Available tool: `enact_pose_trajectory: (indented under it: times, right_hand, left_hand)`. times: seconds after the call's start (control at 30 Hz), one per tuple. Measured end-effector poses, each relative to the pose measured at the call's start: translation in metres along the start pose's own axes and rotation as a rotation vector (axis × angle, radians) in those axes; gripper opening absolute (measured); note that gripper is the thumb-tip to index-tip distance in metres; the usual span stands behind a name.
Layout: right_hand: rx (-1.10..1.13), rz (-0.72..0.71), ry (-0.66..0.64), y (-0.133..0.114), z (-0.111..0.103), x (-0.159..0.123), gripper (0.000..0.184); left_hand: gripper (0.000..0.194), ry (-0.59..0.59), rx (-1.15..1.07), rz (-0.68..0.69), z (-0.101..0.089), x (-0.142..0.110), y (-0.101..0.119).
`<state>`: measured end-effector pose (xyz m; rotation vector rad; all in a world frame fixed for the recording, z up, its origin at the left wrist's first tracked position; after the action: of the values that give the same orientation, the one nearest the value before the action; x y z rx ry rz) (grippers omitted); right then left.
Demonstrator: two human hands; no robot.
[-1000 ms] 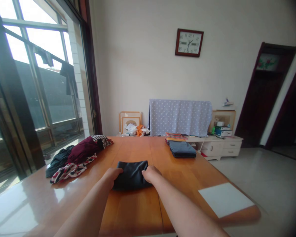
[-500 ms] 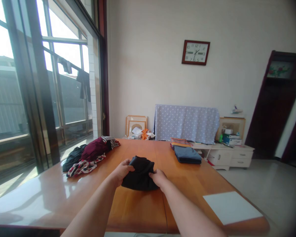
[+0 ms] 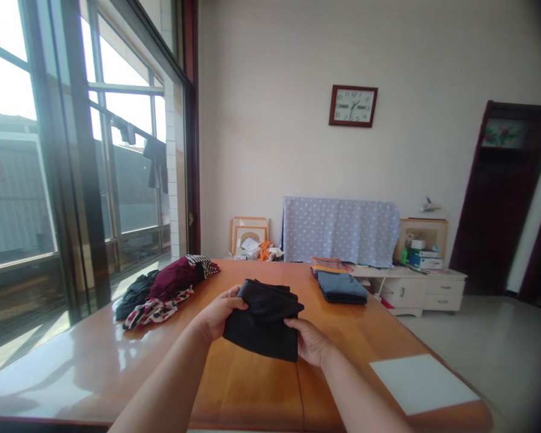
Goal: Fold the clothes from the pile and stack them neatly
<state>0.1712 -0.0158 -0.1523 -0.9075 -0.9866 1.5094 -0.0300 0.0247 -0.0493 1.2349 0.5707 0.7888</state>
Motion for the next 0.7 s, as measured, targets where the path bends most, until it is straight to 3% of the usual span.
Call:
enact_pose_trajectory:
  times: [0.17,0.3,0.5,0.7]
  right_hand:
    - [-0.050,0.010,0.183,0.002,-0.027,0.002,0.039]
    - [-0.116,0.028,0.236,0.000,-0.049,0.003,0.038]
    - [-0.177,-0.012,0.273,-0.006,-0.087,0.003,0.034]
    - [-0.222,0.117,0.323,0.005,-0.114,-0.002,0.033]
  left_hand:
    - [0.039,0.202,-0.103,-0.162,-0.015,0.016,-0.042]
    - [0.033,0.242,-0.245,-0.319,-0.014,0.032,-0.077]
    - [0.016,0.356,-0.261,-0.257,-0.015,0.072,-0.102]
    - [0.010,0.386,-0.240,-0.395,-0.006,0.091,-0.128]
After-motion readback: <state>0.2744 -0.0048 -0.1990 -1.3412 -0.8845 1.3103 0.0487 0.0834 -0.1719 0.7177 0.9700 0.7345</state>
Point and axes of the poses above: each hand's wrist, its own x-axis towards the middle knuckle, its own z-axis out of the palm, y = z × x, the point moved 6 cm from there along x, towards the middle knuckle, and after that the axes turned 2 degrees about -y, right-handed, at the moved point
